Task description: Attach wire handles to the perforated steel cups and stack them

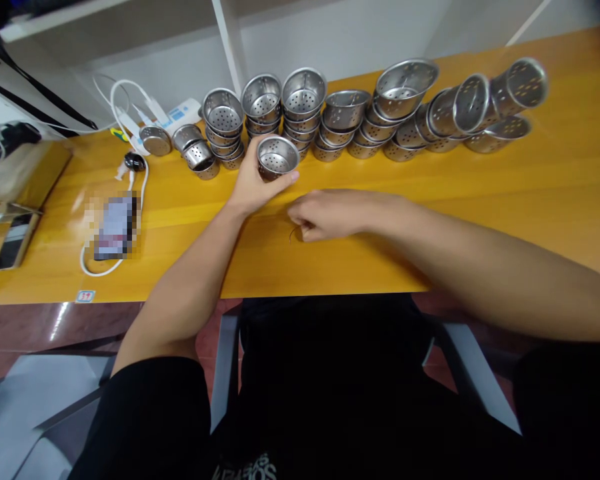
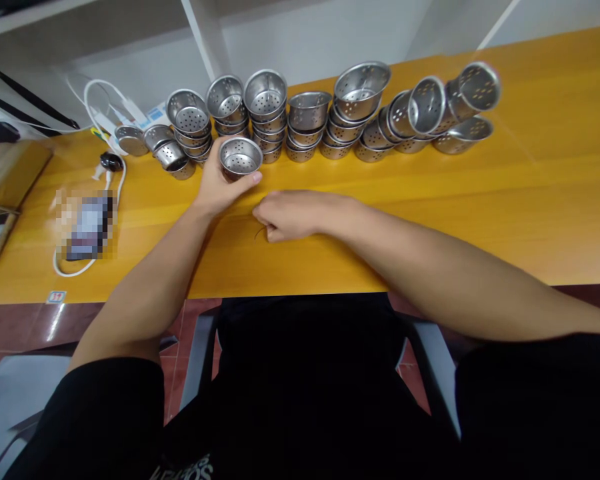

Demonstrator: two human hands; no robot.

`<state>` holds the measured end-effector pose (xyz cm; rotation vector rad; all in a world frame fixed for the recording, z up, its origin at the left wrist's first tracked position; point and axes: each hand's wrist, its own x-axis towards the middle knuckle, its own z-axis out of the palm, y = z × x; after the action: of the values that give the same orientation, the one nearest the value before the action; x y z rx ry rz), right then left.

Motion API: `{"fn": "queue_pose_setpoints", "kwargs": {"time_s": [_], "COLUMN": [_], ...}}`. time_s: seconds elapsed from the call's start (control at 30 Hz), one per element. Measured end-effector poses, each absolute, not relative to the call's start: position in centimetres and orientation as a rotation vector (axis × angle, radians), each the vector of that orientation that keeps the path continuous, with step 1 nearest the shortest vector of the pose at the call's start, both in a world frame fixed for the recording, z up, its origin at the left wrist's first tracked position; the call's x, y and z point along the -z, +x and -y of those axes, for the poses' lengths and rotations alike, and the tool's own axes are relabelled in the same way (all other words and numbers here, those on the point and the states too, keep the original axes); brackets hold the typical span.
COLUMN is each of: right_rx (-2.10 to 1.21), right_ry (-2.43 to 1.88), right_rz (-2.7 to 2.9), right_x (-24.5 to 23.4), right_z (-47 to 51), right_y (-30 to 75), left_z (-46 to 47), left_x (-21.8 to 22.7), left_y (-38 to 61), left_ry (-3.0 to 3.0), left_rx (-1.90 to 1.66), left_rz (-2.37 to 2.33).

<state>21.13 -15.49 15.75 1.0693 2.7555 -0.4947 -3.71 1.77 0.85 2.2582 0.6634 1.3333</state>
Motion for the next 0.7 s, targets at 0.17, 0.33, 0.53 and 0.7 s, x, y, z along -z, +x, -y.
{"fn": "queue_pose_setpoints", "kwargs": {"time_s": [0.17,0.33,0.53,0.7], "right_rx": [1.087,1.556,1.95,1.885], "right_ry": [1.15,1.074,0.999,1.403], "right_rz": [-2.91,-3.047,-3.011,-3.065], "right_x": [-14.4,-12.4,-10.8,-11.6], "right_z": [13.1,12.3,12.1,12.4], "right_y": [24.4,26.0,26.4,26.3], "left_z": [-1.7,-0.7,-1.0,-1.2], "left_x": [-0.8,-1.6,-1.5,-1.1], "left_y": [-3.7,-3.7,-3.7,-3.7], "left_ry": [2.246,2.231,2.223,2.208], "left_rx": [-1.354,-1.339,-1.354,-1.329], "left_rz": [-0.674,-0.781,-0.825,-0.804]}}
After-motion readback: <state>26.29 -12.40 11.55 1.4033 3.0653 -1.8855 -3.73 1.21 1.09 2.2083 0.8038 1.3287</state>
